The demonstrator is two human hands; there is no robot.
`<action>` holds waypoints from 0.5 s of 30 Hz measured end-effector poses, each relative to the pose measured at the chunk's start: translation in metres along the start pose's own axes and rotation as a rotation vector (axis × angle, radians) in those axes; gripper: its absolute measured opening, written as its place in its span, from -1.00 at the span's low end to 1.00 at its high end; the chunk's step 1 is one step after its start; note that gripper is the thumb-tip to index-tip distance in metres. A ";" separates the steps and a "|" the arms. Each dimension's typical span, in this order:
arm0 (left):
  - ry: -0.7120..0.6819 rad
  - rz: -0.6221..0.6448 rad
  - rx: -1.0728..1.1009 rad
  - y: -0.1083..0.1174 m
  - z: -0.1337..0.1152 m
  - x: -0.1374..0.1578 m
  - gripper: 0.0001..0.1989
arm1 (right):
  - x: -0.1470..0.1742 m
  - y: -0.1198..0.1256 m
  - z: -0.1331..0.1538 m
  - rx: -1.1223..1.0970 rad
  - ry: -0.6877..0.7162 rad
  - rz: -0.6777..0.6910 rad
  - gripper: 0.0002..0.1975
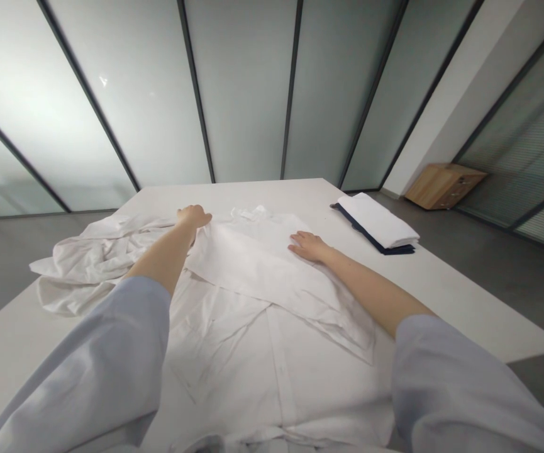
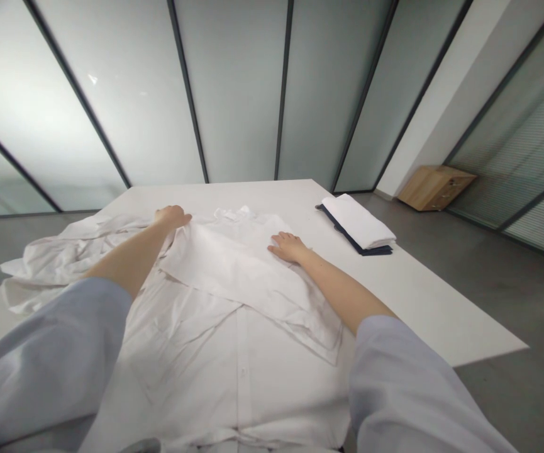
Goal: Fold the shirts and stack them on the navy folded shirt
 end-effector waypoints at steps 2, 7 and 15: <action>0.067 -0.026 0.022 -0.002 0.003 0.001 -0.49 | -0.001 -0.005 -0.003 0.016 -0.004 0.016 -0.39; 0.128 -0.132 0.085 -0.010 -0.003 0.017 -0.49 | -0.003 -0.007 -0.009 0.027 -0.009 0.017 -0.37; -0.196 -0.020 0.022 -0.031 -0.064 0.065 -0.46 | -0.010 -0.002 -0.034 0.015 -0.087 0.005 -0.38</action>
Point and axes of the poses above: each hand's wrist, its own x-axis away from the middle knuckle, its own y-axis out of the back of the hand, z = x × y, the point moved 4 cm from there along -x, towards the middle knuckle, and after that the axes turned 1 degree about -x, right-handed, at the moved point
